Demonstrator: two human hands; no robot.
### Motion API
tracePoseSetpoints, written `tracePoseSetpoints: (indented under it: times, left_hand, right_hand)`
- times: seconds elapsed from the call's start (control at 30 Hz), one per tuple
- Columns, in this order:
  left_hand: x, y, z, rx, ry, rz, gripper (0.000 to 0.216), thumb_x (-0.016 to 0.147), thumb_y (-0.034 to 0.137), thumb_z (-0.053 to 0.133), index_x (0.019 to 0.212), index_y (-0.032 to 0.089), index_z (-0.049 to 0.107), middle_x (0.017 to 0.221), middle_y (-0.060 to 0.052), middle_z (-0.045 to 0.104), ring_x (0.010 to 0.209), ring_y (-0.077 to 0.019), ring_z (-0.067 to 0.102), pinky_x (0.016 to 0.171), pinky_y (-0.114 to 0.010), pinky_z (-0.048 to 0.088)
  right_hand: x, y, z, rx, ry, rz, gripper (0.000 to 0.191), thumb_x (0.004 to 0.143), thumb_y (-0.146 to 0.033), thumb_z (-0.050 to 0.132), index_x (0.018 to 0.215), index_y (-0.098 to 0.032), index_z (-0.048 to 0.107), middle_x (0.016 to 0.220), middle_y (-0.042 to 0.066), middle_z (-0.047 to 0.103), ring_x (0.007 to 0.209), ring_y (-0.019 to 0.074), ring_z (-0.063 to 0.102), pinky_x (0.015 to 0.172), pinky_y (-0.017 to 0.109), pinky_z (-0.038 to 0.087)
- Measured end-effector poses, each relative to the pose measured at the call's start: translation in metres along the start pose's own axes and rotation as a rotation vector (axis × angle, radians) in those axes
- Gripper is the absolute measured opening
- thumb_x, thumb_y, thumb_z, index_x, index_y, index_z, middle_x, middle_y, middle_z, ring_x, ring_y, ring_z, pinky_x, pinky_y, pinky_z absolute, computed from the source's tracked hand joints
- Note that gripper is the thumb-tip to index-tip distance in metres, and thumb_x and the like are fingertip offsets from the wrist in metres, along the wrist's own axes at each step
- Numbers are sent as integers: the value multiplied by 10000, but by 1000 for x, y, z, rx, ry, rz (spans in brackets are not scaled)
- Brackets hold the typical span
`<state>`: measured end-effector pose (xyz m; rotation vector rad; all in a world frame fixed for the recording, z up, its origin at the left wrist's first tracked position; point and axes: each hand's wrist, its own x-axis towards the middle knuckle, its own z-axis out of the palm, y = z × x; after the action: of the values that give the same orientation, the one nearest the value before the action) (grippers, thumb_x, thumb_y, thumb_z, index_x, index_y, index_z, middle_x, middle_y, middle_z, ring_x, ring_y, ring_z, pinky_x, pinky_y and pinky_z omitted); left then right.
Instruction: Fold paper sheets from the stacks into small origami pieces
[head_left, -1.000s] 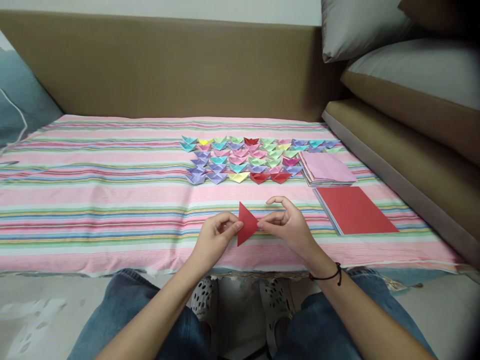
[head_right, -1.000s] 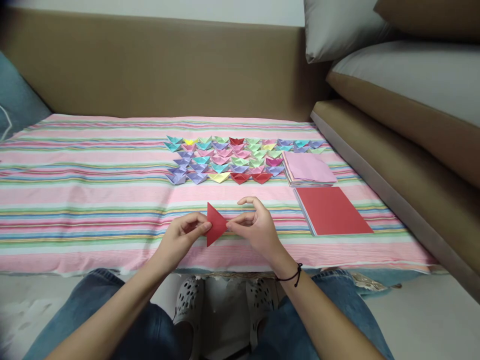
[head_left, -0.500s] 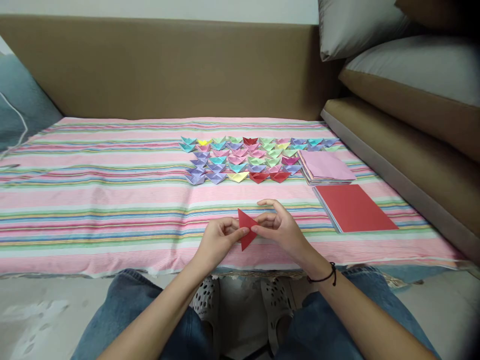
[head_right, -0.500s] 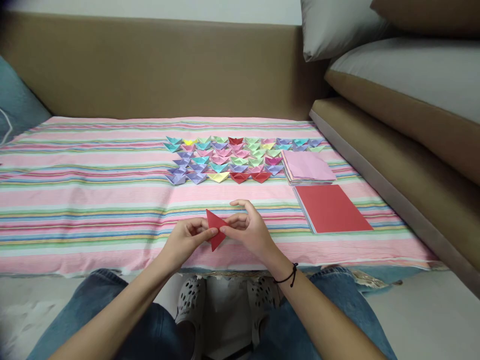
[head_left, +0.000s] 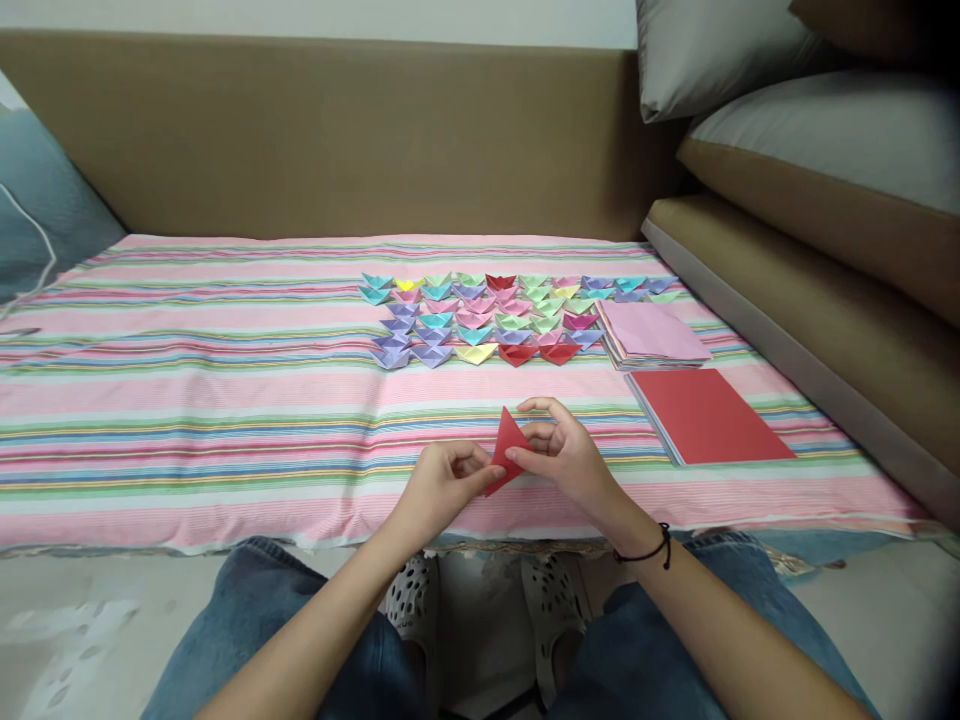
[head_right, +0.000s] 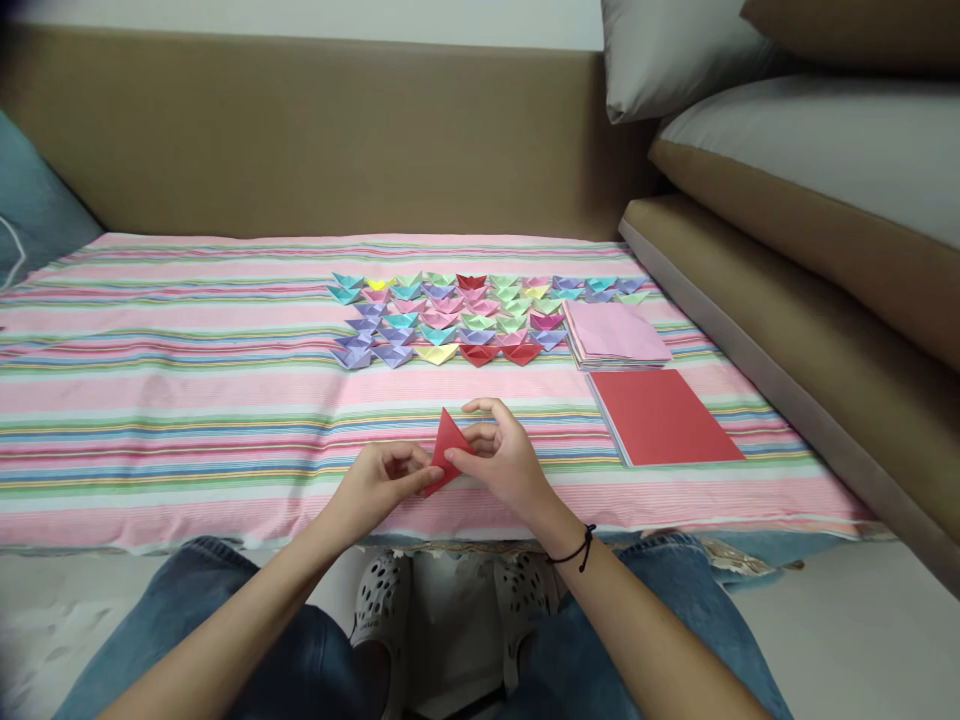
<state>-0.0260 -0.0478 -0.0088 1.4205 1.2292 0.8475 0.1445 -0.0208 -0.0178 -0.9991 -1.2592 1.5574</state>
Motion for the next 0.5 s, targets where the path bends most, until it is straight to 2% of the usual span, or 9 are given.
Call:
tracePoseSetpoints:
  times: [0.2,0.37,0.5]
  left_hand:
    - [0,1,3,-113,70,49,247,737,378,652,702,136,615,623,-7,587,569,-106,489,543,-223,364]
    - [-1,3,3,-76,81,84,212,761,344,627,714,137,615,610,4,568,564,-101,477,543,-218,364]
    - [-3,7,-1,33,56,120,157,772,276,600,696,140,622,645,-11,600,594,-112,520,564,-220,393]
  right_hand:
    - [-1,-1,0,-31,-45,10,478,632,-215,746,986,-237,425,682,-45,650,593,124,616,569,234,465]
    - [-2,-1,2,-55,-85,-10,456,638,-207,740,976,-239,434,694,-42,652,601,124,609,573,237,465]
    - [-2,0,0,-129,-134,-69,287,687,-227,714,916,-211,541,710,-28,628,635,116,592,589,237,462]
